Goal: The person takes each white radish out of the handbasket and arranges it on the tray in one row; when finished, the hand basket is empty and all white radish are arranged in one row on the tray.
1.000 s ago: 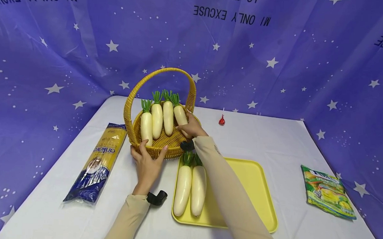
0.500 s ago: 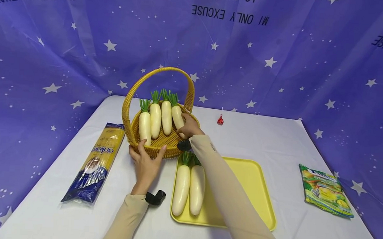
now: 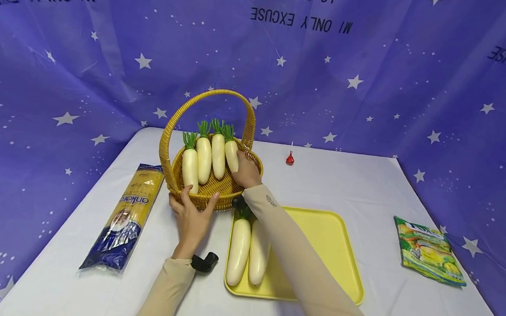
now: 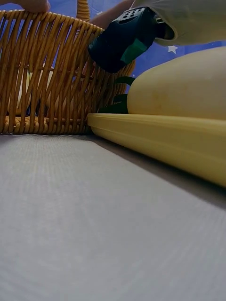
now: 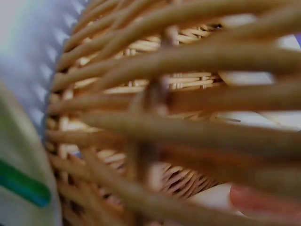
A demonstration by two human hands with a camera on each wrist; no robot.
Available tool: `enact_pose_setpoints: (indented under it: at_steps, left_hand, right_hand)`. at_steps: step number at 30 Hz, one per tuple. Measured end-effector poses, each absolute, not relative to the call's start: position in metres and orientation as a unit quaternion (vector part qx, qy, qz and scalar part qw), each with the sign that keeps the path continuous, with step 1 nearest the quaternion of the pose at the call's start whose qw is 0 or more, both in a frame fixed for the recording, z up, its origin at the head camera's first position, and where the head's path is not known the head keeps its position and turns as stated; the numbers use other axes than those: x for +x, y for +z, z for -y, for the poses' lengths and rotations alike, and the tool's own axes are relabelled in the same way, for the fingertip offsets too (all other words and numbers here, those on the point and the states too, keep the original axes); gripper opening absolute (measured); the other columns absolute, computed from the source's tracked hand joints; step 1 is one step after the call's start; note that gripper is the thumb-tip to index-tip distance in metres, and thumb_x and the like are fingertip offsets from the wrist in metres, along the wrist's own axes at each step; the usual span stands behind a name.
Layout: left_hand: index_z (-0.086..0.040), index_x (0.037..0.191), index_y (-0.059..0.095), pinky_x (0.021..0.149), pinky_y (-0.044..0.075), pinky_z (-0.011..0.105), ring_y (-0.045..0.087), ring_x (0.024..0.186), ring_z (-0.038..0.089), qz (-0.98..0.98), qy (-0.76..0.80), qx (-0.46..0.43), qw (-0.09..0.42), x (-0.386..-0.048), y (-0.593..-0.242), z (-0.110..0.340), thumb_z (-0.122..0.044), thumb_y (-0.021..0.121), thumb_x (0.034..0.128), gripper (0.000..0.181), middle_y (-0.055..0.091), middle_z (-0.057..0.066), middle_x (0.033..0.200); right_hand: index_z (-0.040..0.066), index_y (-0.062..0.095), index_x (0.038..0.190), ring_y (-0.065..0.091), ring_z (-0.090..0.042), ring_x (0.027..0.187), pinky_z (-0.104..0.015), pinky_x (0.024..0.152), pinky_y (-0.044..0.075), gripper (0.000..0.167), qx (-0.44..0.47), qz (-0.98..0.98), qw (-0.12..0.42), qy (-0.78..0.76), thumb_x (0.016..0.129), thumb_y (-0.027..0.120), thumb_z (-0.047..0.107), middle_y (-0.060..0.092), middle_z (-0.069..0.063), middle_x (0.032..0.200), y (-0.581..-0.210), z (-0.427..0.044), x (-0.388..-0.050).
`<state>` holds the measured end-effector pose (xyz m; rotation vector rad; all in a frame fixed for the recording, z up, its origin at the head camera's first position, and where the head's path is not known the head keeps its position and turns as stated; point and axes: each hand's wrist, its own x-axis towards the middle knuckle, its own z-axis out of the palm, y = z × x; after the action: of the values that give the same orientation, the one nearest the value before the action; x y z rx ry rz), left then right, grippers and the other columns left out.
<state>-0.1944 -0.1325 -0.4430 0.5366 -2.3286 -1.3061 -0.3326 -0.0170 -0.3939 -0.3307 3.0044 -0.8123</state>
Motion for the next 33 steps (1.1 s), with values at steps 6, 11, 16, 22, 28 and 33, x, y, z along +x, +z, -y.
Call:
enact_pose_setpoints:
  at_steps: [6,11,16,22,28,33]
  left_hand:
    - [-0.022,0.131,0.029,0.100,0.023,0.058,0.019,0.128,0.051,0.837,-0.470,0.189,0.208,-0.194,-0.441,0.132,-0.063,0.059,0.0739,0.077,-0.003,0.028,0.145]
    - [-0.021,0.132,0.028,0.101,0.022,0.058,0.017,0.130,0.050,0.835,-0.474,0.191,0.203,-0.194,-0.441,0.132,-0.063,0.059,0.0736,0.078,-0.005,0.028,0.145]
    - [-0.022,0.132,0.028,0.101,0.022,0.058,0.017,0.130,0.050,0.836,-0.474,0.192,0.202,-0.193,-0.443,0.132,-0.064,0.059,0.0738,0.078,-0.004,0.028,0.145]
    - [-0.022,0.131,0.029,0.102,0.022,0.057,0.018,0.129,0.051,0.835,-0.473,0.192,0.207,-0.193,-0.443,0.131,-0.063,0.060,0.0739,0.077,-0.003,0.028,0.145]
    - [-0.022,0.132,0.028,0.102,0.021,0.057,0.017,0.129,0.050,0.833,-0.476,0.192,0.205,-0.193,-0.443,0.131,-0.062,0.060,0.0740,0.077,-0.004,0.028,0.145]
    - [-0.022,0.132,0.028,0.102,0.021,0.058,0.015,0.130,0.050,0.833,-0.479,0.192,0.200,-0.194,-0.443,0.132,-0.063,0.059,0.0736,0.078,-0.006,0.028,0.146]
  right_hand:
    - [0.013,0.024,0.143,0.060,-0.029,0.096,-0.037,0.080,0.049,0.075,-0.114,-0.946,0.028,-0.302,0.079,0.063,0.009,0.059,-0.016,0.117,-0.389,0.013,-0.333]
    - [0.015,0.023,0.144,0.051,-0.029,0.116,-0.038,0.088,0.047,0.075,-0.115,-0.925,0.067,-0.356,0.082,0.065,0.014,0.045,-0.013,0.137,-0.385,0.010,-0.332]
    - [0.017,0.024,0.144,0.050,-0.029,0.116,-0.042,0.086,0.048,0.073,-0.106,-0.887,0.121,-0.434,0.082,0.064,0.014,0.032,-0.010,0.146,-0.376,0.006,-0.328]
    - [0.022,0.025,0.143,0.065,-0.027,0.083,-0.044,0.080,0.051,0.073,-0.095,-0.826,0.205,-0.516,0.083,0.065,0.015,0.048,-0.019,0.131,-0.368,0.001,-0.330]
    - [0.023,0.026,0.143,0.064,-0.027,0.095,-0.046,0.089,0.046,0.068,-0.101,-0.768,0.274,-0.570,0.086,0.062,0.018,0.054,-0.016,0.126,-0.359,-0.010,-0.329]
    - [0.025,0.026,0.142,0.064,-0.021,0.088,-0.046,0.093,0.043,0.063,-0.104,-0.716,0.308,-0.617,0.088,0.058,0.017,0.057,-0.013,0.119,-0.352,-0.028,-0.321]
